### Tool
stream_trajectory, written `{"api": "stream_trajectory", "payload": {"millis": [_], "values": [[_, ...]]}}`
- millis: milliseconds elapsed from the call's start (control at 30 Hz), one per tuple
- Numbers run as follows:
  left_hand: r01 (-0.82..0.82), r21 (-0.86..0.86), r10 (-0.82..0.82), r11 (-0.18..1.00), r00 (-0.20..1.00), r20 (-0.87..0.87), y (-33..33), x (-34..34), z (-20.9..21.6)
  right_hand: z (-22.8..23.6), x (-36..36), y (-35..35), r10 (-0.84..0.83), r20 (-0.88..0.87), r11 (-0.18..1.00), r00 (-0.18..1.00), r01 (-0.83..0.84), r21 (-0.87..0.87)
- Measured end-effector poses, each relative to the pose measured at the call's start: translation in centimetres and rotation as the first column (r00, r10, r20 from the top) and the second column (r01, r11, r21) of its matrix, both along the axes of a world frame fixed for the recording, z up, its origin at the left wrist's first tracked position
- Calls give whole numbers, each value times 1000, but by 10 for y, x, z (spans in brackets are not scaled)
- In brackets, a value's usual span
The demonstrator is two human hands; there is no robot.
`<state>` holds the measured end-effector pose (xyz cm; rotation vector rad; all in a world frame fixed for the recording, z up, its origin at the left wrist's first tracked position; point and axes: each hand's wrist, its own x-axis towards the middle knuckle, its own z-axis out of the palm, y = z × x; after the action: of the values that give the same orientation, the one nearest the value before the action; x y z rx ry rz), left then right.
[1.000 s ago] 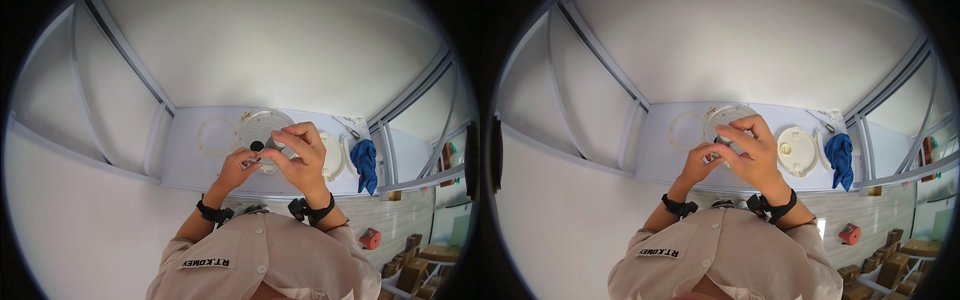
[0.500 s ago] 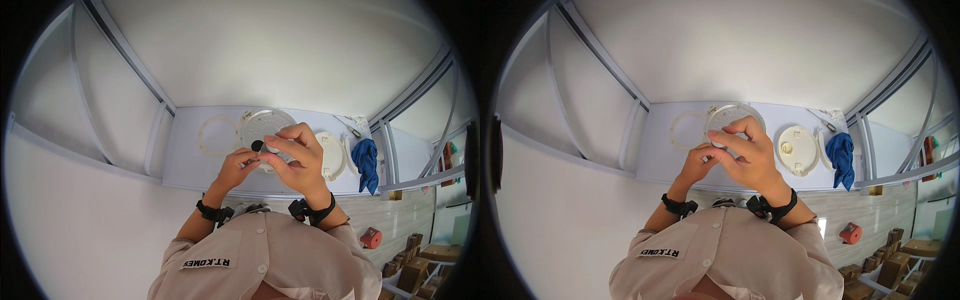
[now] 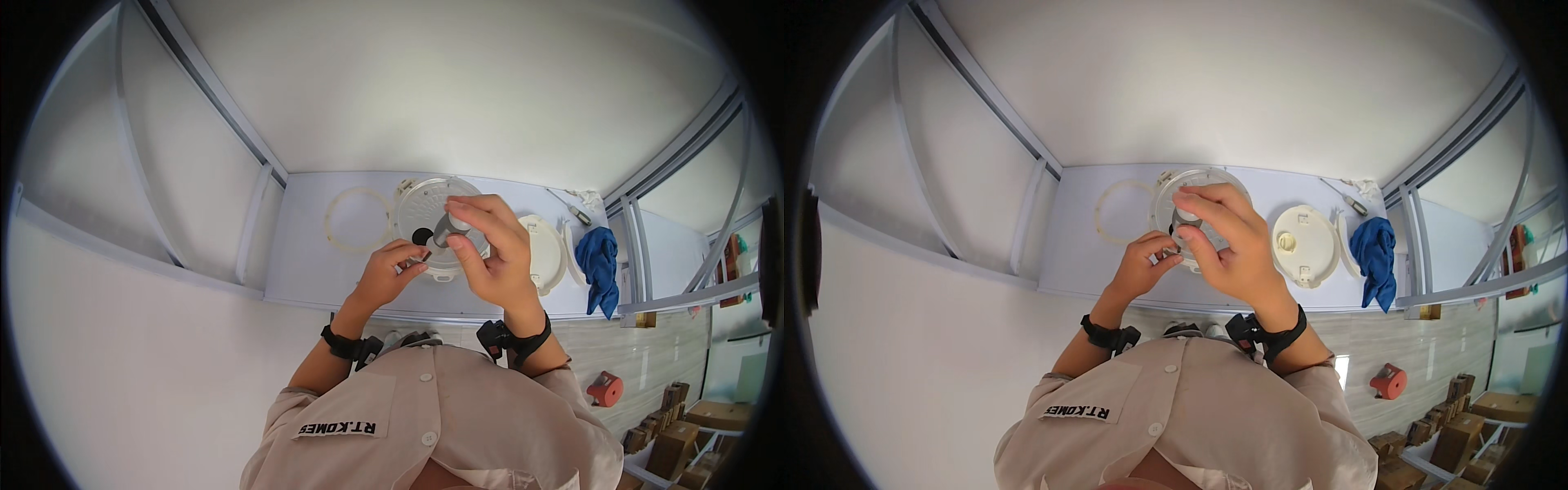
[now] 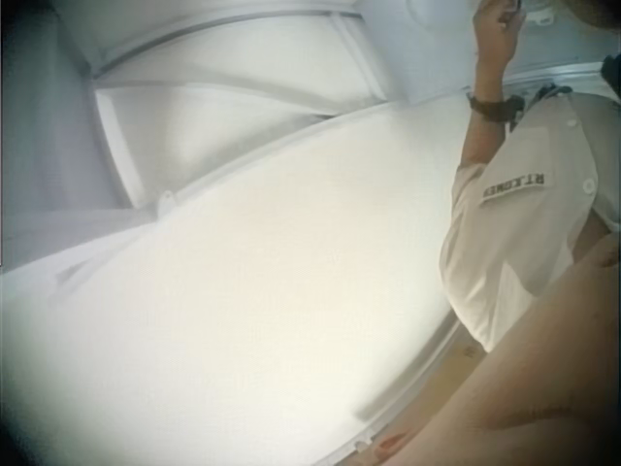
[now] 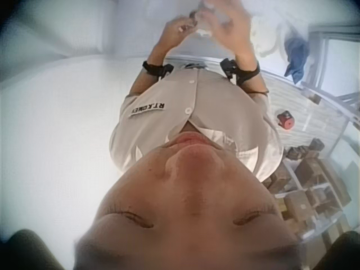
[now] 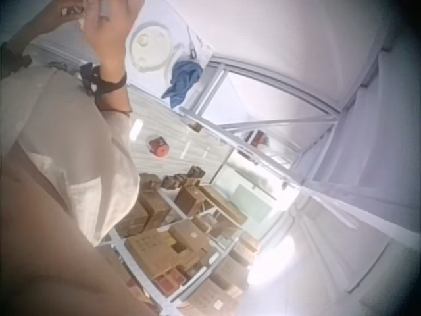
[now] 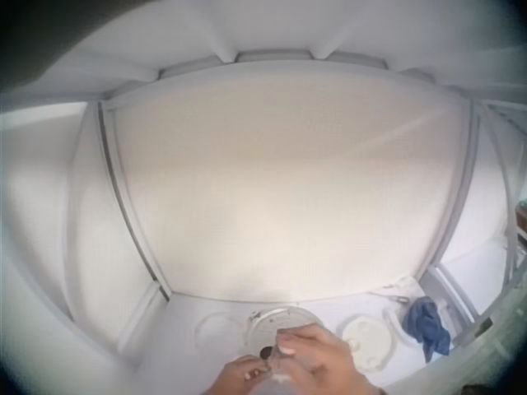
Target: The person uses a screwdriver to tighten screws on a white circular light fixture cover. They repeatedly insert the screwdriver into screw holes and turn it clockwise to secure the components.
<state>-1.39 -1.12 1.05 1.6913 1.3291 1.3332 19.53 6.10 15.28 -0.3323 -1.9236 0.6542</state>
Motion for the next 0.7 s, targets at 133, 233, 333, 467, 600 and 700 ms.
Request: {"api": "stream_trajectory", "payload": {"millis": [133, 233, 333, 467, 600, 700], "values": [[1, -6, -1, 1000, 1000, -3, 0, -1, 0, 7, -5, -2, 37, -50, 999, 998, -38, -33], [19, -54, -21, 998, 999, -25, -1, -3, 1, 5, -4, -1, -5, -60, 999, 998, 8, 49], [12, -33, -13, 999, 1000, -21, -1, -1, 4, -5, 2, 3, 11, -27, 1000, 1000, -11, 20], [2, -2, -2, 1000, 1000, -12, 0, 0, 2, 3, 1, 3, 71, -18, 997, 997, -72, -19], [5, -13, -6, 1000, 998, -64, 1, -2, 5, 14, -3, 2, 85, -47, 996, 995, -84, 22], [26, -31, -29, 999, 994, -104, 1, -5, 3, 4, 4, 3, 39, 41, 999, 998, -41, 33]]}}
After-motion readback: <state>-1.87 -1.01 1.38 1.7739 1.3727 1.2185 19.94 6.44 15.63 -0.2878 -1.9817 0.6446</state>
